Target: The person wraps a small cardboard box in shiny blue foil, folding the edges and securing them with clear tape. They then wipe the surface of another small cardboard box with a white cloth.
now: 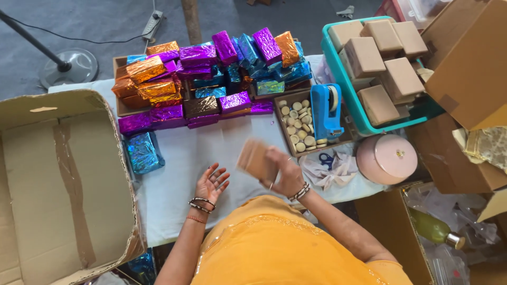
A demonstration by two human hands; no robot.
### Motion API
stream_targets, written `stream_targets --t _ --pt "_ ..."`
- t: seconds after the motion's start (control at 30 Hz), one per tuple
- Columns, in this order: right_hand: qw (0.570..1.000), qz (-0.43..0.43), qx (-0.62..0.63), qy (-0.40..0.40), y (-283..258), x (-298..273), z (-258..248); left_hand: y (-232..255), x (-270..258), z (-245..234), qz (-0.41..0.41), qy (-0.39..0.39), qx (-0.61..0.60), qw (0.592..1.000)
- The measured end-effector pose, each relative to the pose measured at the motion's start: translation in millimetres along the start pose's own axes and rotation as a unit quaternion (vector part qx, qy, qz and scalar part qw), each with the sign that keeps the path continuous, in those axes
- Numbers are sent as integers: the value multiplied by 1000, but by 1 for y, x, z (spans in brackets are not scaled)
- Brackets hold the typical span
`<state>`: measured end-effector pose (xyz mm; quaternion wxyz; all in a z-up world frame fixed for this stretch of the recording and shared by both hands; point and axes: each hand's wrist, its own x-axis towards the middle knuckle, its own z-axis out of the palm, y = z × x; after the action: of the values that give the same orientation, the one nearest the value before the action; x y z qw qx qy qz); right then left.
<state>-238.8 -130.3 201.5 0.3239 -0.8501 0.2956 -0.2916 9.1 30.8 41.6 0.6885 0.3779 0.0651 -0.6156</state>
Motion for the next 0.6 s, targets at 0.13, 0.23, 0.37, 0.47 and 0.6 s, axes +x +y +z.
stream_targets --t 0.13,0.23,0.37,0.47,0.6 --pt "968 -172 -168 -69 10 -12 13 -3 7 -7 -5 49 25 999" --pt "982 -35 -169 -80 25 -15 29 -9 10 -12 -5 55 38 998" --pt "965 25 -195 -172 47 -20 34 -10 11 -14 -13 67 65 996" --pt "951 -42 -223 -212 80 -31 38 -12 12 -15 -10 82 82 993" --pt "971 32 -199 -131 106 -43 19 -23 26 -28 15 106 162 981"
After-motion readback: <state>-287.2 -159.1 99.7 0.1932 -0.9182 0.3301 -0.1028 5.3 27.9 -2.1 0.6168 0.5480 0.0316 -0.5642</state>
